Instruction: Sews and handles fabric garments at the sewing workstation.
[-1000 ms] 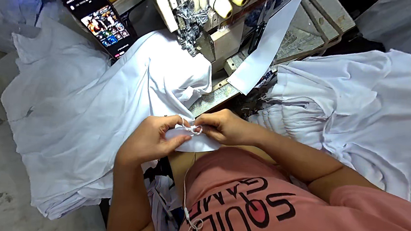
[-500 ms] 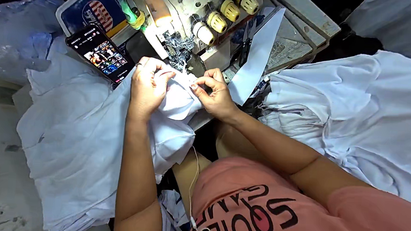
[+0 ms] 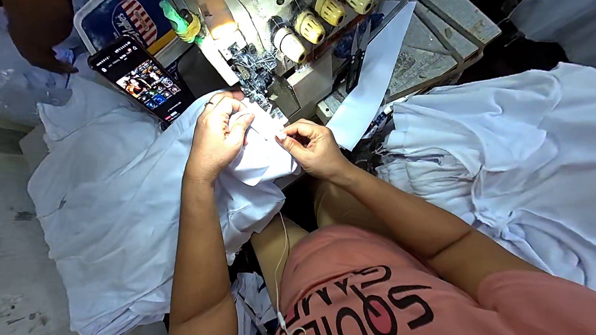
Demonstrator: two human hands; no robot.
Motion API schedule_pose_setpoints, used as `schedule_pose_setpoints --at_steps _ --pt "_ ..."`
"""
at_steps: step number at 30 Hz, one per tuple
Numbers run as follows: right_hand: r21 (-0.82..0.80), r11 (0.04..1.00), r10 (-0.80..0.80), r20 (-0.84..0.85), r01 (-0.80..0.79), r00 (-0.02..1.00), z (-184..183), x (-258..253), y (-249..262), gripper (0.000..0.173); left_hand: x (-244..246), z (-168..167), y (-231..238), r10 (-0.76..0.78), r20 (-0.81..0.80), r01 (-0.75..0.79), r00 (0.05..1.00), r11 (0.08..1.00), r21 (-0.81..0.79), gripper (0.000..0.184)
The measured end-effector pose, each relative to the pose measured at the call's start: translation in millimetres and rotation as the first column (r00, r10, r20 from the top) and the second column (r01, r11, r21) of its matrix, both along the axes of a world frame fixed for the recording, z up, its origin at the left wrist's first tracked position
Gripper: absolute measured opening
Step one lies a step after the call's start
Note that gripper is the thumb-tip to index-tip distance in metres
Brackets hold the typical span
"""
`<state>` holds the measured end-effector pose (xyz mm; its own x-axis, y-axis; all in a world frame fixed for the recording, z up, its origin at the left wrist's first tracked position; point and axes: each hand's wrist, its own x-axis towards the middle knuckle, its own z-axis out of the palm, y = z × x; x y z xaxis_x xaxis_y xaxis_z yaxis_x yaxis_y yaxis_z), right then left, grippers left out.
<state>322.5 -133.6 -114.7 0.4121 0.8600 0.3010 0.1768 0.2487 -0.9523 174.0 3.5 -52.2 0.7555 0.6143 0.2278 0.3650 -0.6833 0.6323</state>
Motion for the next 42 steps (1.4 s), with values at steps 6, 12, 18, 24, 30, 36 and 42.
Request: schedule_pose_setpoints --at_steps 6,12,18,24,30,36,42 --pt "-0.046 0.999 -0.007 -0.056 0.004 0.998 1.6 -3.2 -0.9 0.011 15.4 11.2 -13.0 0.182 -0.162 -0.182 0.97 0.983 0.013 0.02" --pt "0.004 0.998 -0.066 -0.051 0.067 0.996 2.3 -7.2 3.9 0.014 32.7 12.1 -15.2 0.379 -0.09 -0.385 0.921 0.921 -0.064 0.05" --pt "0.06 0.99 -0.13 0.06 0.127 0.99 -0.2 -0.5 21.0 0.018 46.7 0.8 2.2 0.426 0.074 -0.421 0.901 0.904 -0.076 0.062" --pt "0.091 0.987 -0.147 0.17 0.133 0.974 -3.5 2.8 21.6 0.021 46.2 -5.0 5.6 0.405 0.115 -0.4 0.907 0.914 -0.064 0.062" --pt "0.046 0.992 -0.124 0.236 0.116 0.964 1.7 7.3 20.1 0.023 45.7 -7.3 5.4 0.399 0.128 -0.395 0.908 0.917 -0.059 0.06" --pt "-0.01 0.995 -0.097 0.265 0.103 0.959 7.3 10.6 23.4 0.025 47.2 -7.4 6.3 0.416 0.121 -0.421 0.901 0.907 0.015 0.061" --pt "-0.063 0.996 -0.043 0.312 0.066 0.949 15.9 17.3 27.3 0.026 46.0 -1.2 3.6 0.453 0.103 -0.462 0.886 0.88 0.106 0.054"
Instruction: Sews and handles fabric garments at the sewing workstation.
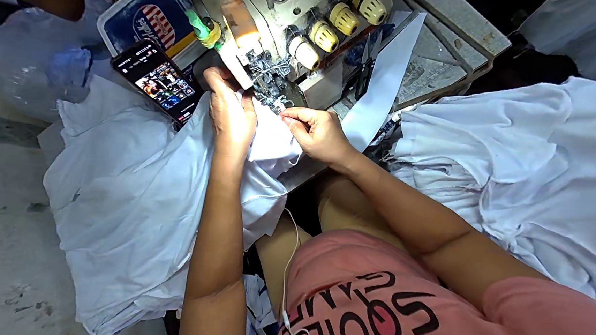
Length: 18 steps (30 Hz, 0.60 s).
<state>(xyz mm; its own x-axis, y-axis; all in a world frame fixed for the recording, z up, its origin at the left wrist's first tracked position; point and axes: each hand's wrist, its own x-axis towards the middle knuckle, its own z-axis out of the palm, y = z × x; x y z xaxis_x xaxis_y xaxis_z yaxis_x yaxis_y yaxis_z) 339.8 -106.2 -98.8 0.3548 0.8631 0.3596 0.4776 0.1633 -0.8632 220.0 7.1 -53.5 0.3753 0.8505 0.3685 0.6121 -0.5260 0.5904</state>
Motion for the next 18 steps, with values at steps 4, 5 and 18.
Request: schedule_pose_setpoints --at_steps 4,5,18 --pt "0.013 1.0 0.009 -0.005 -0.009 1.0 -3.3 2.0 -0.8 0.026 -34.0 8.6 -34.6 -0.049 -0.131 0.084 0.99 0.955 0.284 0.035" --pt "0.007 1.0 0.016 -0.013 -0.016 1.0 -4.2 2.7 -1.2 0.026 -47.5 10.3 -45.3 -0.102 -0.206 0.16 0.973 0.944 0.287 0.039" --pt "0.465 0.882 -0.067 0.27 -0.069 0.96 -14.9 3.5 3.7 0.013 -96.7 81.7 -45.3 -0.708 0.18 0.712 0.683 0.59 -0.381 0.018"
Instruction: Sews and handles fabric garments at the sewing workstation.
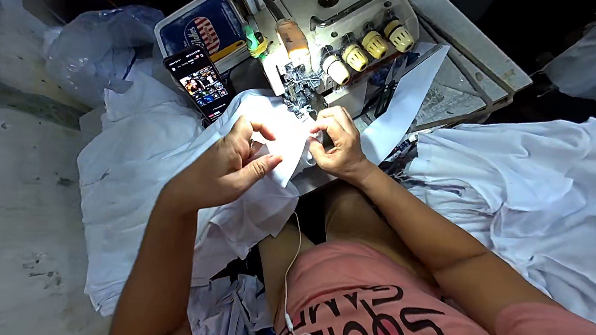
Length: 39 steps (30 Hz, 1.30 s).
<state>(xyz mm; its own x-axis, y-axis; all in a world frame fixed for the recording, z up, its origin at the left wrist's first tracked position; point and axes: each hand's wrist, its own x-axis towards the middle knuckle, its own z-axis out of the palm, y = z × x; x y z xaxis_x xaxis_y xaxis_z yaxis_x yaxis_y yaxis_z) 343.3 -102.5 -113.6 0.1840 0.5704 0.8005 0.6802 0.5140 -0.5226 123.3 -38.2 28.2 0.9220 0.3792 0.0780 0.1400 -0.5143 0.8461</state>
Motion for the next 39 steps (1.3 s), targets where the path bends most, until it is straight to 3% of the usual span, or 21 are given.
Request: schedule_pose_setpoints --at_steps 3,5,8,10,13,15,19,22,28,32,34,37,39 --pt "0.008 0.994 0.104 0.128 -0.105 0.986 5.3 -0.4 13.6 0.014 8.6 16.9 1.8 -0.069 -0.044 0.071 0.997 0.997 0.04 0.025" --pt "-0.009 0.983 0.184 0.176 -0.186 0.967 9.3 0.3 16.2 0.017 14.7 20.5 4.8 -0.106 -0.096 0.124 0.99 0.97 0.211 0.031" --pt "-0.141 0.953 0.298 0.294 -0.267 0.908 28.0 6.9 -4.2 0.019 21.2 18.3 0.9 0.058 -0.302 0.148 0.952 0.775 0.615 0.027" --pt "-0.26 0.939 0.315 0.389 -0.225 0.866 45.7 10.5 -30.7 0.021 27.7 -4.9 -6.5 0.141 -0.283 0.128 0.949 0.646 0.753 0.017" --pt "-0.391 0.915 0.29 0.475 -0.097 0.831 64.8 12.6 -69.5 0.021 40.3 -50.1 -12.8 0.045 -0.145 0.107 0.988 0.47 0.876 0.016" --pt "-0.418 0.907 0.269 0.489 -0.049 0.83 67.1 15.4 -86.0 0.026 43.5 -67.2 -12.0 -0.043 -0.126 0.132 0.991 0.439 0.889 0.015" --pt "-0.391 0.919 0.241 0.461 -0.049 0.854 66.4 26.7 -99.9 0.03 39.4 -72.2 0.2 -0.133 -0.061 0.118 0.989 0.482 0.868 0.033" --pt "-0.358 0.933 0.208 0.434 -0.044 0.877 65.8 31.0 -101.9 0.026 37.9 -65.6 5.8 -0.155 -0.005 0.082 0.988 0.495 0.865 0.035" --pt "-0.367 0.929 0.123 0.414 0.042 0.902 49.7 40.0 -107.0 0.027 19.7 -62.2 18.5 -0.044 0.028 0.0 0.999 0.538 0.843 0.043" --pt "-0.407 0.913 0.162 0.345 -0.009 0.925 41.1 51.1 -115.4 0.026 -2.1 -66.3 22.7 0.051 0.002 -0.031 0.999 0.579 0.815 0.045" --pt "-0.382 0.916 0.225 0.236 -0.123 0.946 46.3 49.2 -114.5 0.024 -2.9 -52.2 4.3 0.072 -0.062 -0.002 0.995 0.667 0.745 0.044" --pt "-0.252 0.9 0.357 -0.038 -0.355 0.933 58.5 37.3 -103.1 0.018 2.3 -10.1 -42.8 -0.014 -0.117 0.083 0.993 0.788 0.61 0.043" --pt "-0.198 0.912 0.336 -0.144 -0.359 0.931 51.4 16.0 -85.4 0.015 -3.2 11.4 -68.0 0.017 -0.216 0.119 0.976 0.789 0.603 0.046"
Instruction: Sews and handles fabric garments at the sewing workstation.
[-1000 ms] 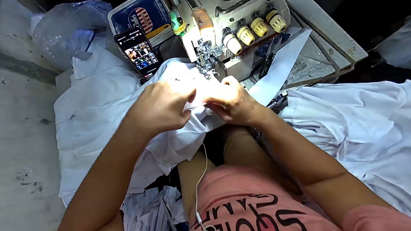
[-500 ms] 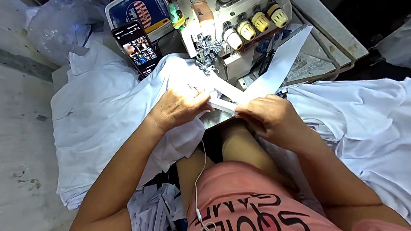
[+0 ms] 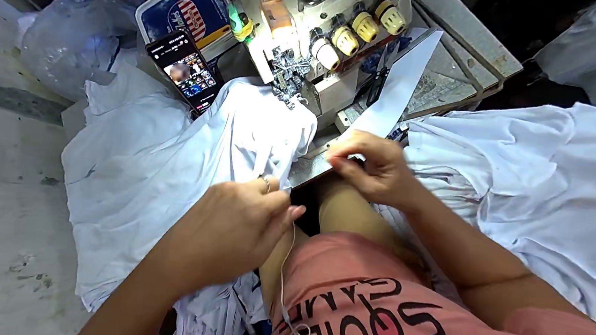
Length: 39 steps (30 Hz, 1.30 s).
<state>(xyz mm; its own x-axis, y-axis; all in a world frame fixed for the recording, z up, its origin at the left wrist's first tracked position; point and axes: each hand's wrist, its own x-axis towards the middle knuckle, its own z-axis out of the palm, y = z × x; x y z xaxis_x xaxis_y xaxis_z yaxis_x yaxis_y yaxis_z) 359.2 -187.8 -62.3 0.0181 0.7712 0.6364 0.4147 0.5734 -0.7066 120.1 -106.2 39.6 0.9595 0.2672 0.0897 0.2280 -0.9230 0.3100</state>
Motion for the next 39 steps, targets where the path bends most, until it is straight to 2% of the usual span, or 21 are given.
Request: schedule_pose_setpoints --at_steps 2,4,5,7,9,12,15,18,19,21,24,26,28,29,30,31,32,34,36,37,39 --pt "-0.109 0.992 -0.062 -0.02 0.06 0.998 -20.4 -22.9 22.7 0.016 -5.6 6.4 -9.3 0.189 -0.068 -0.177 0.98 0.972 0.155 0.048" --pt "-0.305 0.951 -0.058 -0.01 0.052 0.998 -35.5 -39.4 42.7 0.02 -9.5 5.8 -2.0 0.403 -0.094 -0.37 0.91 0.894 0.255 0.052" --pt "-0.437 0.899 -0.022 0.002 0.021 1.0 -35.9 -44.1 48.9 0.024 -12.7 5.4 3.7 0.465 -0.097 -0.423 0.88 0.861 0.283 0.052" --pt "-0.663 0.746 0.117 0.041 -0.061 0.992 -23.6 -46.4 54.7 0.037 -19.7 7.2 9.8 0.484 -0.13 -0.432 0.865 0.852 0.295 0.043" --pt "-0.715 0.694 0.249 0.126 -0.086 0.96 -8.3 -44.6 50.8 0.04 -22.5 9.5 9.9 0.412 -0.191 -0.372 0.891 0.904 0.213 0.037" --pt "-0.675 0.717 0.323 0.102 -0.172 0.941 6.8 -37.9 35.5 0.035 -23.6 6.5 13.7 0.224 -0.088 -0.215 0.971 0.972 0.097 0.039" --pt "-0.605 0.752 0.339 0.014 -0.262 0.941 19.0 -34.2 15.6 0.026 -16.7 6.0 21.2 0.025 0.141 -0.011 0.99 0.995 -0.098 0.042" --pt "-0.322 0.877 0.376 -0.001 -0.356 0.927 42.9 -40.9 -12.6 0.017 6.2 -3.8 25.6 0.013 0.375 0.145 0.927 0.909 -0.391 0.031" --pt "-0.183 0.903 0.396 0.0 -0.389 0.918 50.9 -43.5 -18.9 0.016 12.8 -8.7 27.6 0.005 0.401 0.189 0.916 0.877 -0.442 0.03" --pt "0.025 0.925 0.38 -0.023 -0.379 0.925 61.7 -47.0 -23.1 0.016 18.3 -12.3 32.3 -0.095 0.372 0.27 0.923 0.85 -0.453 0.041" --pt "0.175 0.983 0.07 -0.081 -0.055 0.994 43.2 -51.4 -12.4 0.016 -1.1 26.0 36.8 -0.189 0.114 0.21 0.975 0.953 -0.219 0.053" --pt "0.043 0.997 -0.066 -0.079 0.07 0.995 7.6 -63.6 -3.9 0.029 -15.0 65.4 34.4 -0.09 -0.14 0.078 0.986 0.993 -0.092 0.048" --pt "-0.281 0.959 0.027 -0.083 -0.049 0.996 -18.2 -84.5 2.0 0.056 -12.3 85.2 27.8 -0.013 -0.262 0.008 0.965 1.0 -0.018 0.043" --pt "-0.388 0.915 0.09 -0.078 -0.114 0.993 -21.8 -96.7 9.9 0.066 -6.1 87.6 22.8 -0.022 -0.276 0.034 0.961 0.999 0.04 0.041" --pt "-0.417 0.899 0.123 -0.059 -0.136 0.991 -17.8 -108.6 20.9 0.068 1.2 85.5 17.3 -0.043 -0.276 0.078 0.96 0.99 0.118 0.04" --pt "-0.393 0.913 0.115 -0.017 -0.112 0.993 -5.9 -119.0 33.7 0.059 6.9 79.6 13.3 -0.057 -0.263 0.117 0.963 0.969 0.216 0.039" --pt "-0.38 0.922 0.102 0.063 -0.071 0.993 10.9 -125.8 47.5 0.042 9.0 71.8 12.4 -0.043 -0.245 0.124 0.969 0.938 0.325 0.038" --pt "-0.311 0.95 0.035 0.205 0.031 0.978 27.2 -135.7 81.9 0.024 -2.7 61.0 26.6 0.058 -0.214 0.047 0.975 0.889 0.455 0.035" --pt "-0.403 0.914 0.191 0.302 -0.056 0.934 26.5 -136.9 115.9 0.024 -24.3 67.4 49.9 0.198 -0.216 -0.089 0.956 0.898 0.43 0.03" --pt "-0.435 0.895 0.268 0.348 -0.099 0.898 22.4 -134.8 121.5 0.025 -33.9 71.5 59.8 0.256 -0.207 -0.161 0.944 0.906 0.391 0.035" --pt "-0.582 0.794 0.46 0.386 -0.176 0.8 26.3 -119.5 109.5 0.029 -50.4 67.8 73.3 0.318 -0.16 -0.248 0.935 0.904 0.347 0.056"
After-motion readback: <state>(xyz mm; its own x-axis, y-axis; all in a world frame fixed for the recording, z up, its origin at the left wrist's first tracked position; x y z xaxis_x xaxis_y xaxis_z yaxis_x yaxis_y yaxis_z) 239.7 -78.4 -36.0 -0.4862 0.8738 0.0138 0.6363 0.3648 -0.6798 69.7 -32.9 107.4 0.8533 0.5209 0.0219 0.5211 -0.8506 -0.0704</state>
